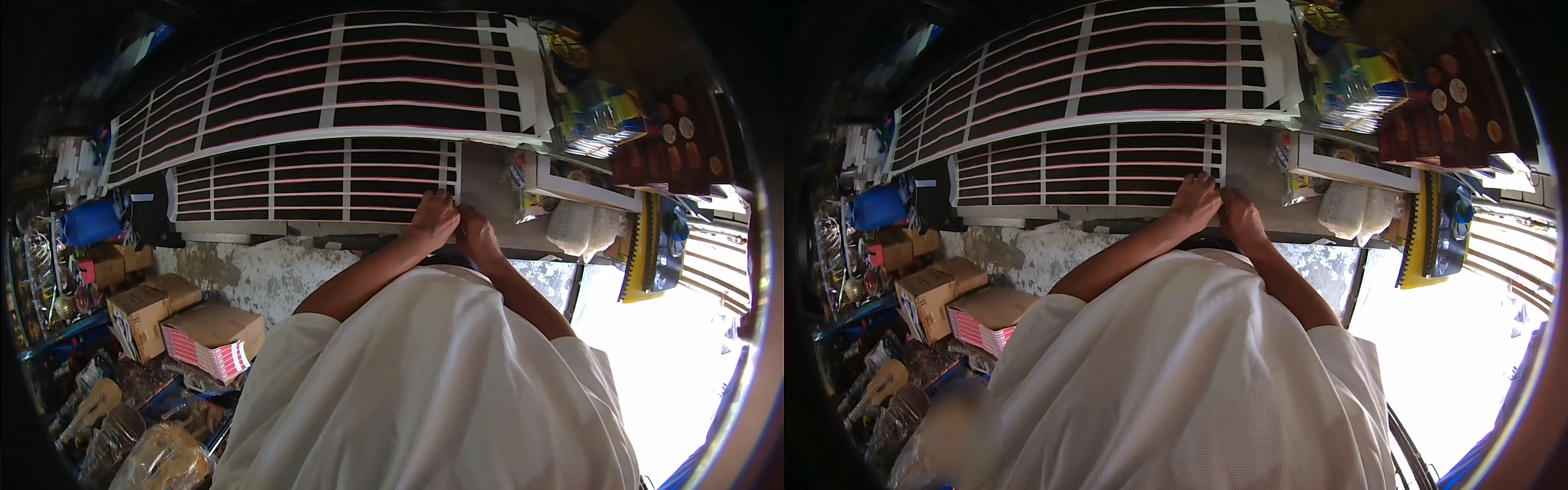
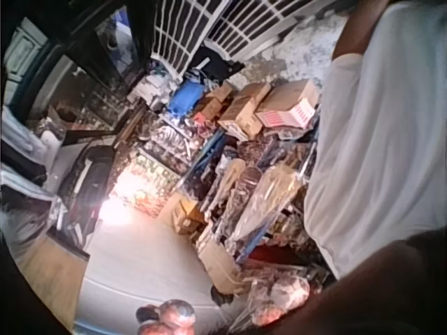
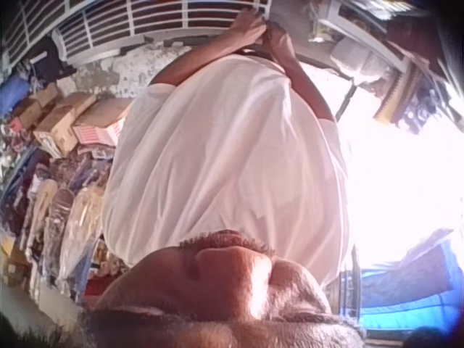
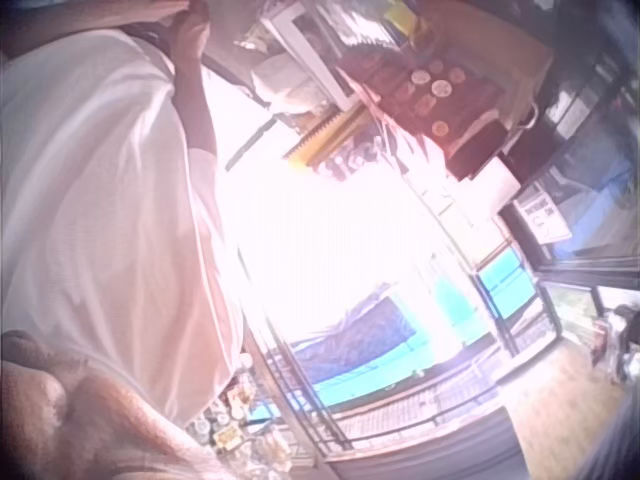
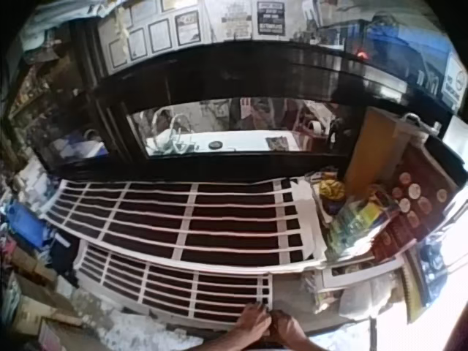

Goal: The person aligns and secures multiple solar panel frames on a workbench using both hands. They repeatedly adjust the frames to ensure proper alignment and press down on the edges to secure them in place.

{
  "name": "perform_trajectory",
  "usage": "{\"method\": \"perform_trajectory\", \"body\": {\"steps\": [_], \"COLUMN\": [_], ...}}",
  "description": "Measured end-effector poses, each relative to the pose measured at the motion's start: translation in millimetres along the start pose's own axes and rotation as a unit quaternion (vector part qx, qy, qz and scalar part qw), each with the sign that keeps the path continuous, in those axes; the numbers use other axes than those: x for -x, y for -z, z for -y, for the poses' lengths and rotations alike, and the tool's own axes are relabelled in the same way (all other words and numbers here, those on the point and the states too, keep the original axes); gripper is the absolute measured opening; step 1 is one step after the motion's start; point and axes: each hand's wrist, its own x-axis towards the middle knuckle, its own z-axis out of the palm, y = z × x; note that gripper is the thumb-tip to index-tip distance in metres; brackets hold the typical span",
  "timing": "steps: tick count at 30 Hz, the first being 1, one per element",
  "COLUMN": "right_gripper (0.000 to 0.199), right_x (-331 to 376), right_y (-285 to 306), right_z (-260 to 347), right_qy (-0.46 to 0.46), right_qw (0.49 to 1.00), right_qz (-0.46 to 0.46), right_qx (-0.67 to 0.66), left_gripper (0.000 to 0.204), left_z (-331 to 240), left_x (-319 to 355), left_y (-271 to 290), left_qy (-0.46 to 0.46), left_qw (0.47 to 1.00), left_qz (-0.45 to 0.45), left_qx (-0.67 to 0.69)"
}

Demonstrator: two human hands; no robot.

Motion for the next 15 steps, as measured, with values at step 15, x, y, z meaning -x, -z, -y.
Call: {"method": "perform_trajectory", "body": {"steps": [15], "right_gripper": [0.016], "right_x": [0], "right_y": [7], "right_z": [7], "right_qy": [-0.001], "right_qw": [1.000], "right_qz": [0.006], "right_qx": [-0.025], "left_gripper": [0.019], "left_z": [11], "left_x": [12], "left_y": [-9], "left_qy": [0.025], "left_qw": [0.999], "left_qz": [-0.016], "left_qx": [0.017]}}
